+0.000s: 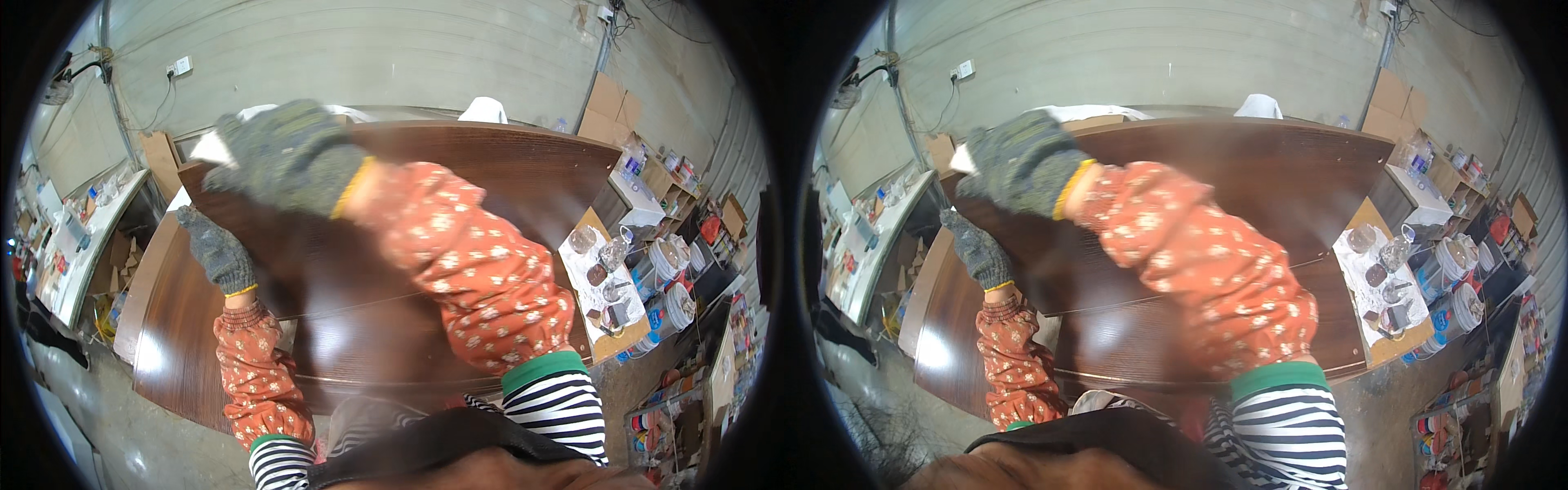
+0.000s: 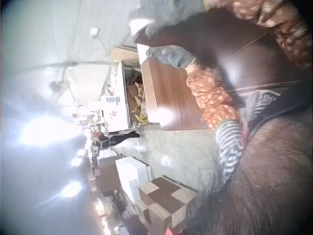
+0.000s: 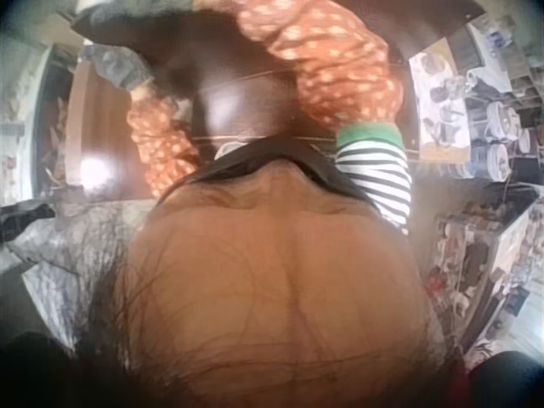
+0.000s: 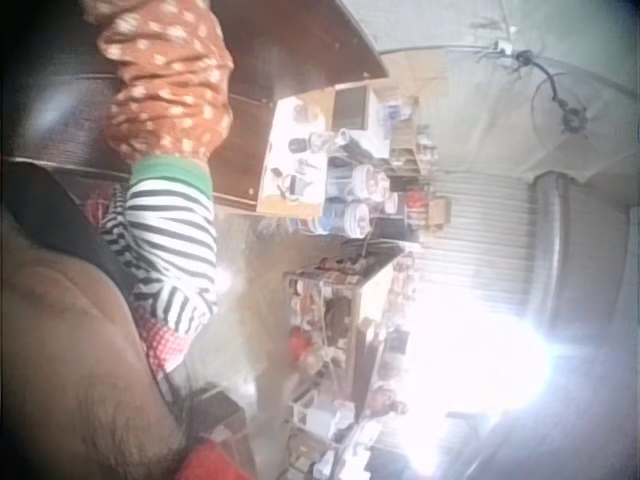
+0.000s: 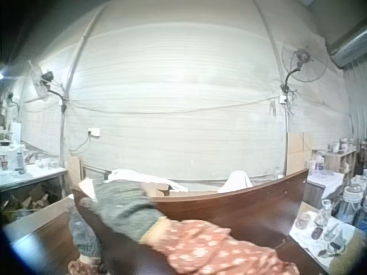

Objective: The person wipes the surface of a large wooden panel with a white cloth, then flips it to wipe the other side. They repeat this process on several additional panels, handling them one at a time and stacking them after wiping.

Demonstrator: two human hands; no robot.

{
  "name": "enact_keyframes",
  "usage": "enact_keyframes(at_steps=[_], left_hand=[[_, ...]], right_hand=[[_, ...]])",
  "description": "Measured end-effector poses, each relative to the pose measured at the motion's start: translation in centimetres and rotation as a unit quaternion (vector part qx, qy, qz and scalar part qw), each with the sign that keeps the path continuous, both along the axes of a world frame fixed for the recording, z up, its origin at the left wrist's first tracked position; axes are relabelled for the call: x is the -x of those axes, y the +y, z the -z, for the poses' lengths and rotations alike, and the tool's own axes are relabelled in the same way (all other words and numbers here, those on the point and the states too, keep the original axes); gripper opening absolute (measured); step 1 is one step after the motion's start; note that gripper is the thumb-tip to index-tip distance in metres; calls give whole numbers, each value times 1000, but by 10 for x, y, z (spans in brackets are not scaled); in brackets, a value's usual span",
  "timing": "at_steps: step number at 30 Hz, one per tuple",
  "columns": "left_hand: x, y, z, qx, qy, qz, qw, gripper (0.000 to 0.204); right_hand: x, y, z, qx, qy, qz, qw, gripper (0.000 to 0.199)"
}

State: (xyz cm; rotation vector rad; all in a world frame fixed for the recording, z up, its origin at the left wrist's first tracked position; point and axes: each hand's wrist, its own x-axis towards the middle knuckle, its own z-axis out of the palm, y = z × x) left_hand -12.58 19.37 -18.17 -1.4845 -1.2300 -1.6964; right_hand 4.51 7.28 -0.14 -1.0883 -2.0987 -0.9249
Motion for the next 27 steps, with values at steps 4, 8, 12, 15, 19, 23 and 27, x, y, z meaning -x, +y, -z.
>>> enact_keyframes(at_steps=[4,8,12,15,19,23,27], left_hand=[[2,-4,-1,81,-26,0,996,53],[4,-4,-4,101,-58,20,993,52],[11,0,3,92,-47,-56,993,52],[24,12,11,104,1,-91,990,57],[47,32,21,47,100,-97,989,61],[58,33,17,96,101,-96,986,64],[45,7,-5,110,217,-211,947,67]], right_hand=[[-86,-36,0,16,59,13,998,54],[-204,-86,-1,118,133,164,970,54],[-326,-136,-3,89,267,244,928,45],[-410,-160,-8,84,212,216,949,47],[-488,-183,12,57,274,350,894,48],[-522,-187,19,-111,-110,343,926,49],[-537,-193,28,-83,418,305,851,53]])
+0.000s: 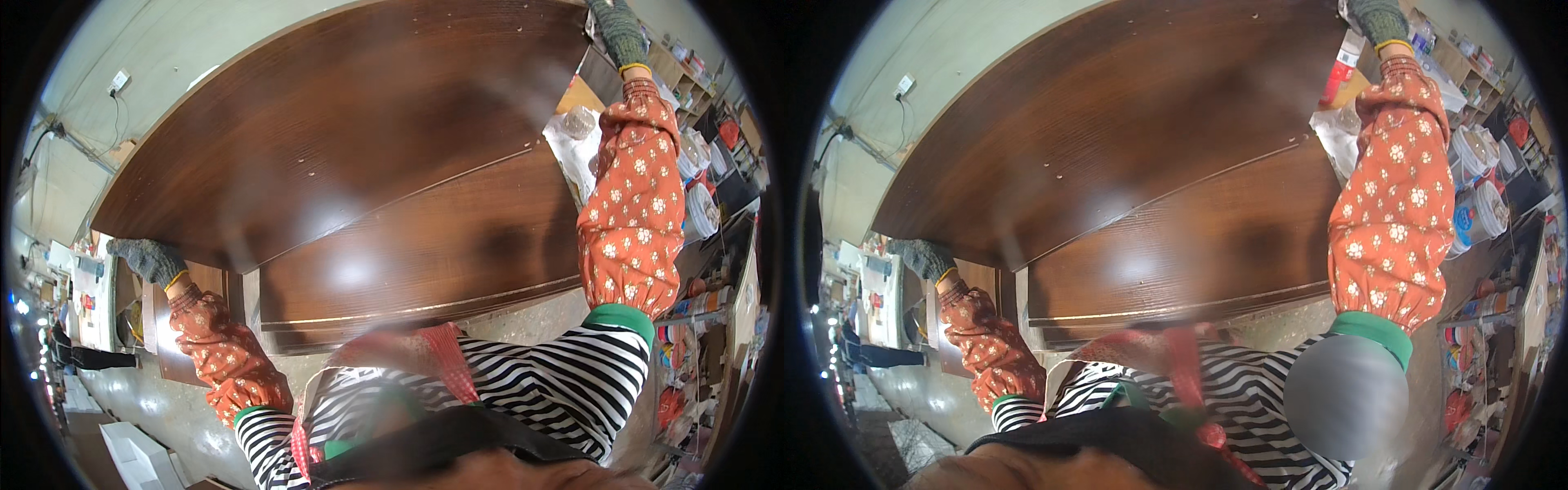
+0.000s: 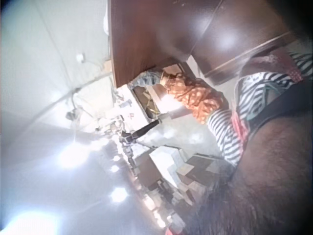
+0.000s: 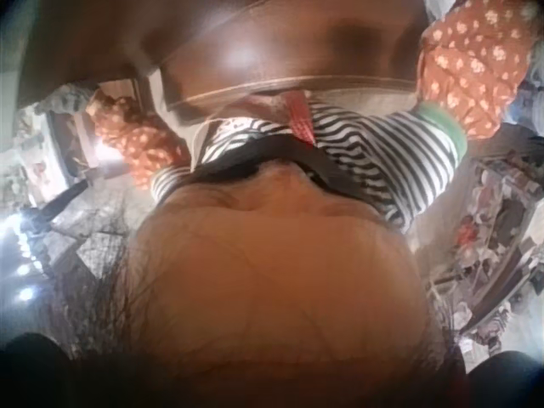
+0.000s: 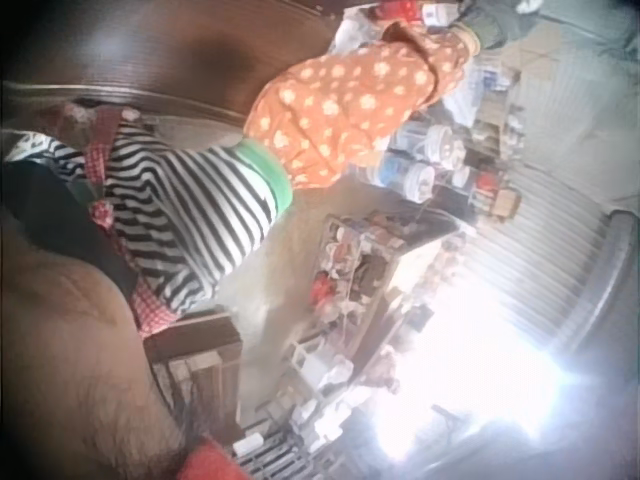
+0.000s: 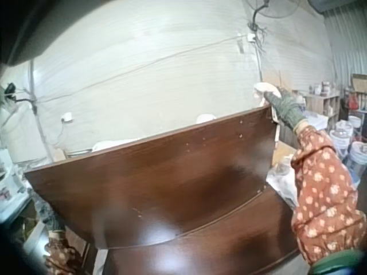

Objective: The person wipes the surface of a large wooden panel with a white cloth, then flips it to wipe the other side. They repeat this process on several additional panels, handling them one at a time and stacking them after wiping.

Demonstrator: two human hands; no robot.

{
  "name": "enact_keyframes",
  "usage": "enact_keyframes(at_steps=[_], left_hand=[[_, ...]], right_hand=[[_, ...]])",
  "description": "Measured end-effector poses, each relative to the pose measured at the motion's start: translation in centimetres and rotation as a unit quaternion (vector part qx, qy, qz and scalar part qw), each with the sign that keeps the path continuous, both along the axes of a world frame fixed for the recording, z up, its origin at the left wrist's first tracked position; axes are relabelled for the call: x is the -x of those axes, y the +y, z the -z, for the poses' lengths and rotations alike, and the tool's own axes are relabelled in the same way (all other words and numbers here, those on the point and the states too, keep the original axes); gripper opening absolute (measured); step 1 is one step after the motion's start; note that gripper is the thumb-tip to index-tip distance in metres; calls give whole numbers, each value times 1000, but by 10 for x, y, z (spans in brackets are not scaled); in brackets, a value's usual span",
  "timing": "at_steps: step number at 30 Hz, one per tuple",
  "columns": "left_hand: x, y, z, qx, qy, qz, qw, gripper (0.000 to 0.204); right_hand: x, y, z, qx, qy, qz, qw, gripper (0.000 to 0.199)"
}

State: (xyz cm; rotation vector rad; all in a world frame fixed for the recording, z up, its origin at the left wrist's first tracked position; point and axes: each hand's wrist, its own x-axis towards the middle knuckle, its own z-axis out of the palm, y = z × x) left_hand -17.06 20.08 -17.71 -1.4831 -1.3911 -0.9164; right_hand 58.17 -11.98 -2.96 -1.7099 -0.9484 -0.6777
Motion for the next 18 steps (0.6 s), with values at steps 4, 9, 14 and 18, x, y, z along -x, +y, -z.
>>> enact_keyframes(at_steps=[4,9,14,18], left_hand=[[-27,-27,-25,266,134,-333,895,71],[-38,-46,-36,233,231,-388,861,66],[-19,-34,-25,266,242,-381,852,69],[3,-10,-8,254,218,-341,878,74]], right_hand=[[-41,-15,27,42,-53,70,995,45],[-98,-36,98,235,-235,205,921,50],[-42,-1,213,61,389,-31,919,34],[16,47,257,-299,647,-153,685,27]])
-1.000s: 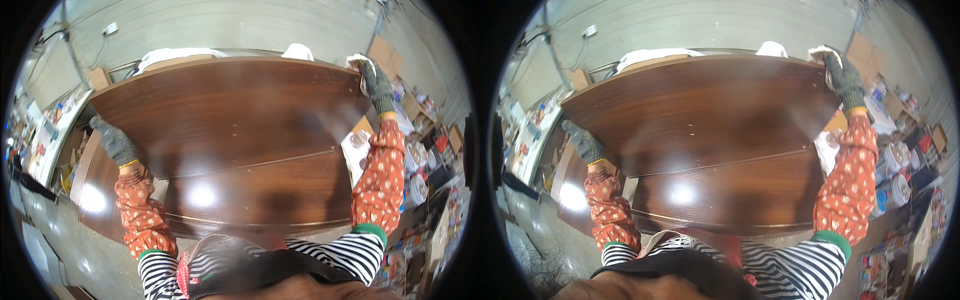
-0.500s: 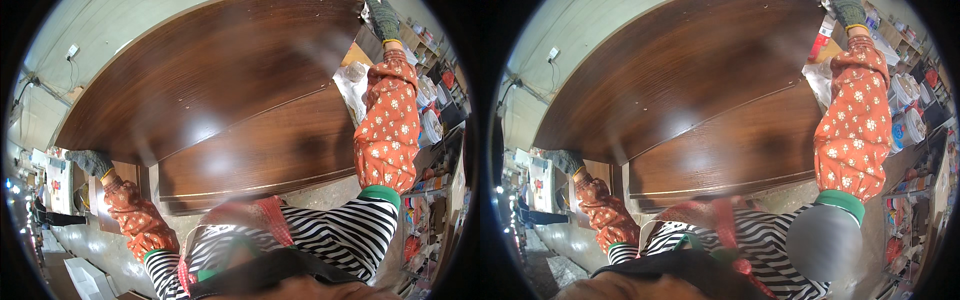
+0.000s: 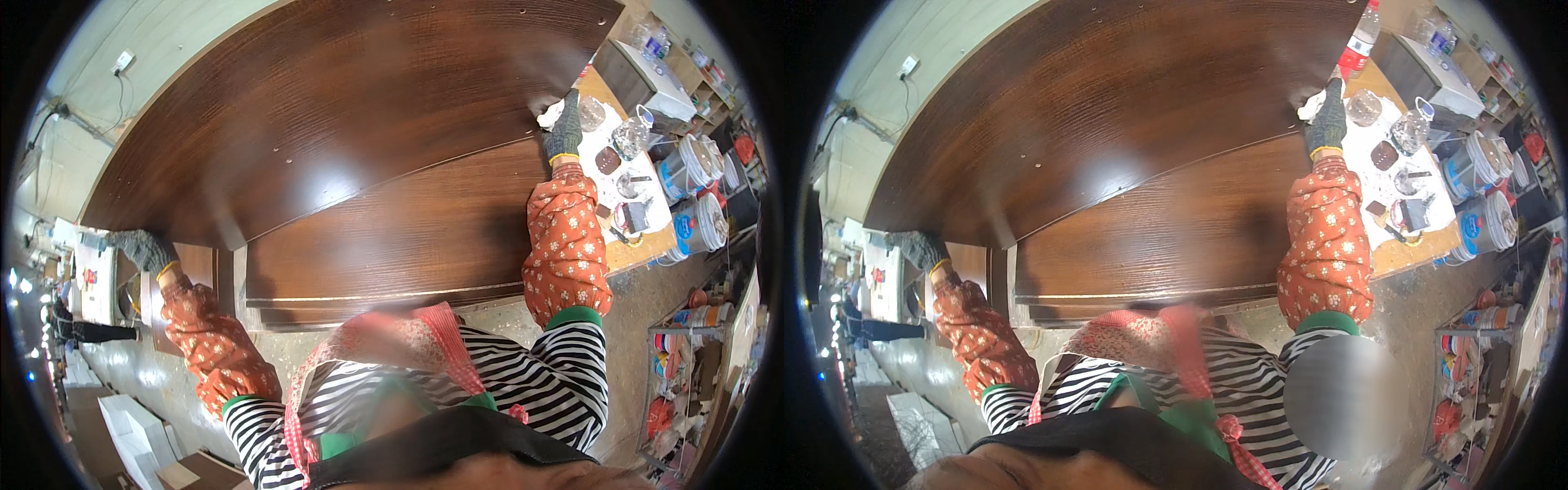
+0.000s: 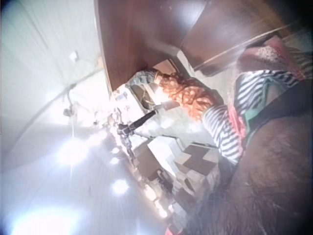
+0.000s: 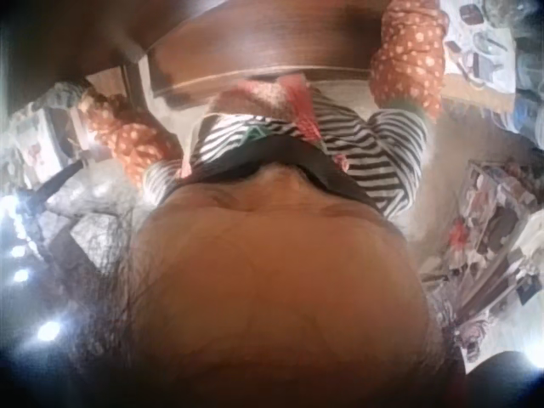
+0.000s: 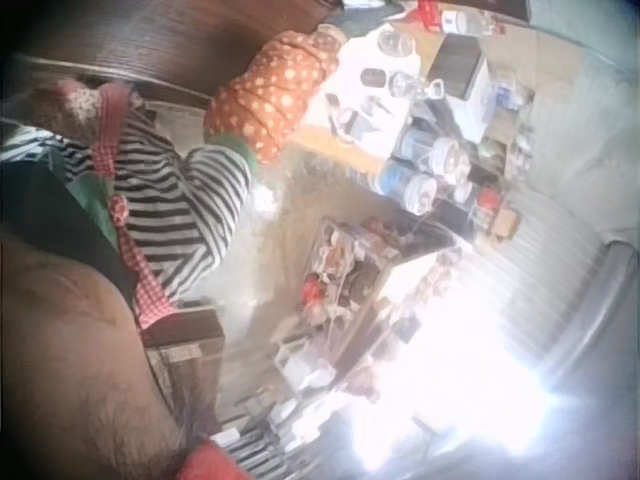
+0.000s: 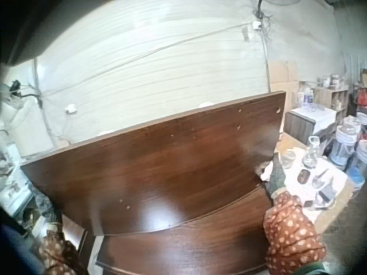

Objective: The person wipes the surface of a large wooden panel with a white cloth, then flips it to wipe the other side. They repeat this process on several additional panels, handling them one at a time and stacking them after wiping.

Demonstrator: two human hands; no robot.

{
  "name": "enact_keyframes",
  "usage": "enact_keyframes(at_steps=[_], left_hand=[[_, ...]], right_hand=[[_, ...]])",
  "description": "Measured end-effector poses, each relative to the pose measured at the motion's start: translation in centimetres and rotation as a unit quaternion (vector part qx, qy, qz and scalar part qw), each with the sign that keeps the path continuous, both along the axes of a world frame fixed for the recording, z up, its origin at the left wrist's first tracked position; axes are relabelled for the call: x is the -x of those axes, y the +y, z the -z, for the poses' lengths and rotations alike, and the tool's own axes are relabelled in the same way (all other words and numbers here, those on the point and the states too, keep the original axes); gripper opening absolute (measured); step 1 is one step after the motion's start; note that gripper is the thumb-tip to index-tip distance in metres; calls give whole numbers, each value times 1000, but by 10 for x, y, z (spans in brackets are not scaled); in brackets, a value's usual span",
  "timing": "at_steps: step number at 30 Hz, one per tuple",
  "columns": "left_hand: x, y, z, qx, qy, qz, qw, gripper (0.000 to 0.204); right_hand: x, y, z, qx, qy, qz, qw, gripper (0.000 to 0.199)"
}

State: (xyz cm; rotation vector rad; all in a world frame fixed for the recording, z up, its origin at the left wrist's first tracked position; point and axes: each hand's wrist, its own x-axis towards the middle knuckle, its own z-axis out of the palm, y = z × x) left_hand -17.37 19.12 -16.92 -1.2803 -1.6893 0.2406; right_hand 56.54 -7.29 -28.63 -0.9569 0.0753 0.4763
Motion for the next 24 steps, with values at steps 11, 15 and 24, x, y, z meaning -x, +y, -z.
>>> enact_keyframes(at_steps=[11,15,24], left_hand=[[48,-2,7,-42,-619,109,777,60],[34,-22,41,65,-521,103,845,59],[-10,-30,84,86,-535,139,829,78]], right_hand=[[7,-5,11,262,-549,-81,789,37],[5,-28,10,441,-568,-86,690,46],[56,-92,0,536,-441,1,720,83]])
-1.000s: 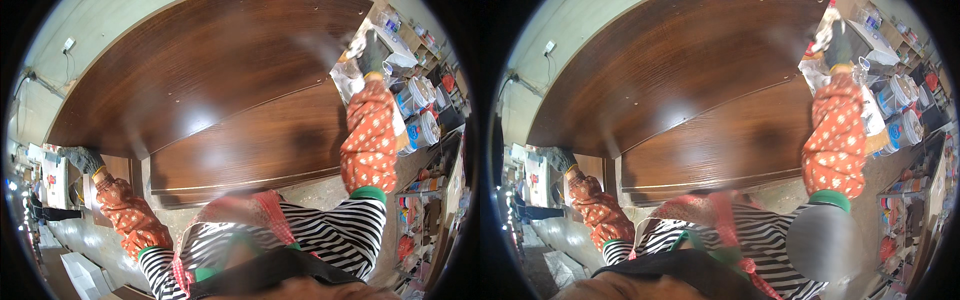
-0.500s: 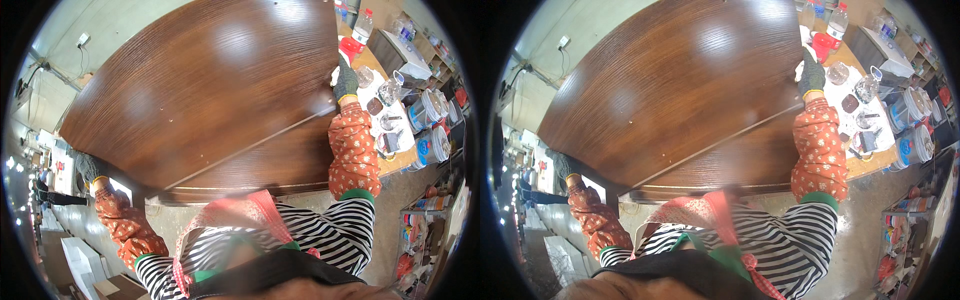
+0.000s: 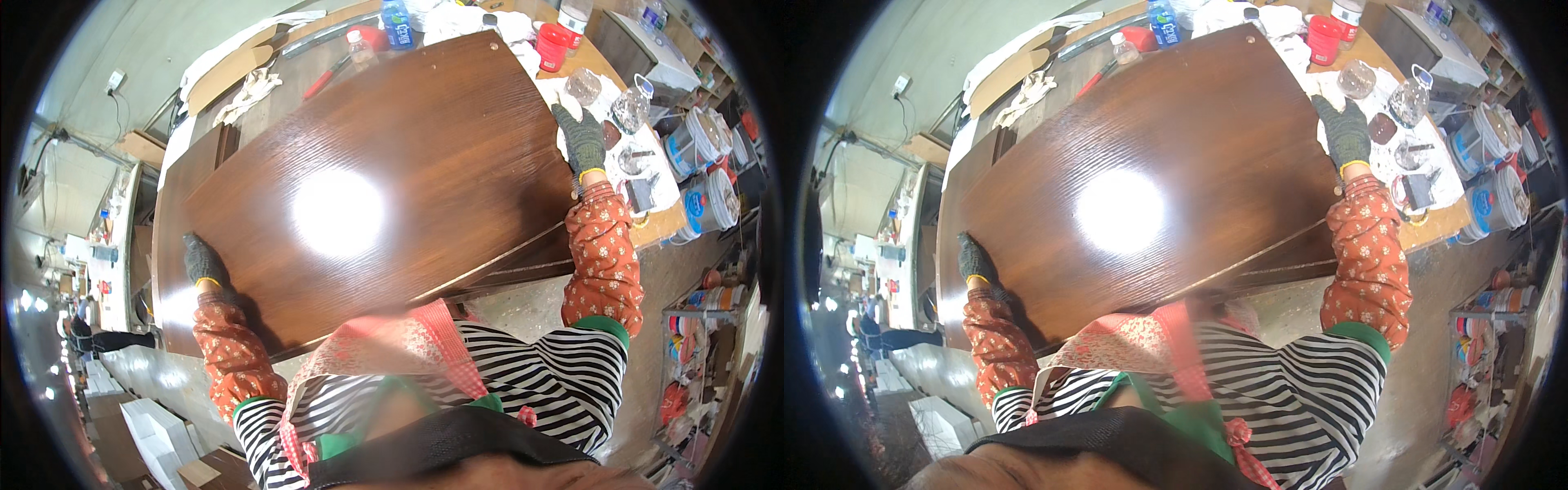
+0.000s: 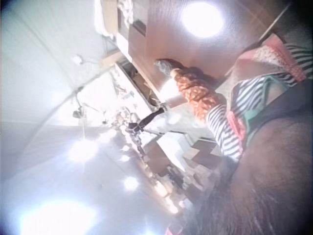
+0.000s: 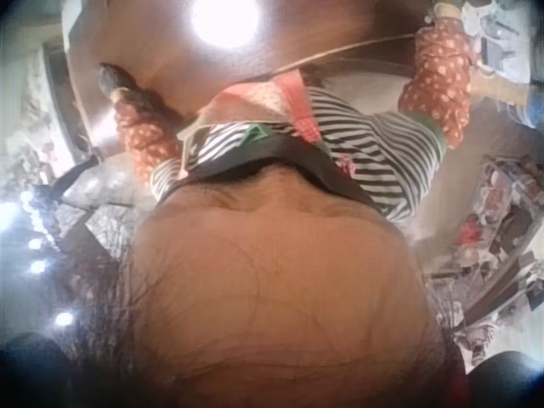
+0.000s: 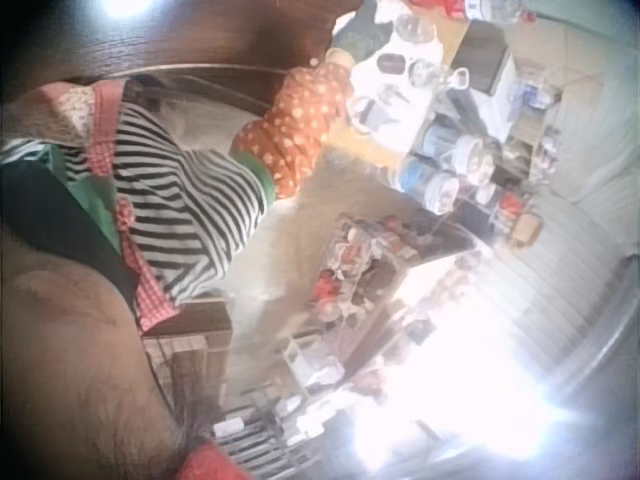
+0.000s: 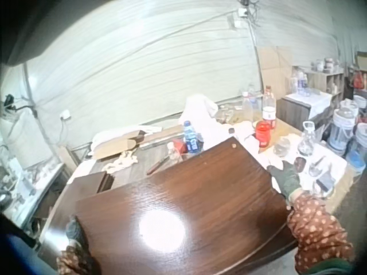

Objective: The person wipes the surface of a large wooden panel with a white cloth, then flips it to wipe the other side. They repeat this process on several additional panels, handling them one at a time and stacking them after wiping.

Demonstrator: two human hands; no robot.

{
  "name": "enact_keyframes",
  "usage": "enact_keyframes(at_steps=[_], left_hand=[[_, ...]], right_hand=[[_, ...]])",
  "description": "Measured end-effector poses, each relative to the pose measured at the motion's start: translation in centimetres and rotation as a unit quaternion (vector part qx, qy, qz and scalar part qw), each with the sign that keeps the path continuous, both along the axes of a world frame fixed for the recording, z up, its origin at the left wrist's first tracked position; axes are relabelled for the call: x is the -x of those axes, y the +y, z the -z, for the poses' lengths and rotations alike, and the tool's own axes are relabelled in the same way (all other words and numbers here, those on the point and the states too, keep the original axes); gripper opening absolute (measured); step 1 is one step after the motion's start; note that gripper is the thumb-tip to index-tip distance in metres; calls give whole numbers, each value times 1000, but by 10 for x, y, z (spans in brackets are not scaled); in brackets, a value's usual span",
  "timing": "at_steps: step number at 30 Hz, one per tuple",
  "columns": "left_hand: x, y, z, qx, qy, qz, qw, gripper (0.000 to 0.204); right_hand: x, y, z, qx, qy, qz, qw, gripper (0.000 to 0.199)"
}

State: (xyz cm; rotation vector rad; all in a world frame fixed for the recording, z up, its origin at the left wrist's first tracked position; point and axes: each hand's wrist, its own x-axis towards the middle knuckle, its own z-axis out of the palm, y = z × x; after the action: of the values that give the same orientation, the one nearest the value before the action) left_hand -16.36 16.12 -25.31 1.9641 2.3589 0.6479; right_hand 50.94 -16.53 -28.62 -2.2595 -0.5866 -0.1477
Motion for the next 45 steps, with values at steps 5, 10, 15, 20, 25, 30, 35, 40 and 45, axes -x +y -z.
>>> enact_keyframes(at_steps=[5,10,15,20,25,30,35,40,45], left_hand=[[14,20,37,67,3,31,997,82],[19,29,65,101,-19,38,994,88],[-5,16,25,103,190,42,975,77],[11,21,-94,-122,220,88,964,68],[37,-29,-65,-100,189,109,971,54],[38,-150,10,16,57,82,995,38],[2,-240,43,-41,-30,70,996,33],[-28,-281,62,-37,-54,-12,998,47],[-32,-288,74,-2,-386,-85,918,50]], right_hand=[[38,-36,-49,-29,-60,98,993,60],[116,-34,-58,-229,-108,-359,898,56],[267,-14,-41,35,-174,-630,756,48],[210,15,-18,99,-187,-503,838,32],[68,-13,-3,178,-156,-108,966,34],[104,-4,-30,-52,-57,-366,927,41],[226,27,-19,64,-271,-652,705,44],[115,62,-8,100,-308,-486,811,42],[69,74,-13,118,-226,-378,890,28]])
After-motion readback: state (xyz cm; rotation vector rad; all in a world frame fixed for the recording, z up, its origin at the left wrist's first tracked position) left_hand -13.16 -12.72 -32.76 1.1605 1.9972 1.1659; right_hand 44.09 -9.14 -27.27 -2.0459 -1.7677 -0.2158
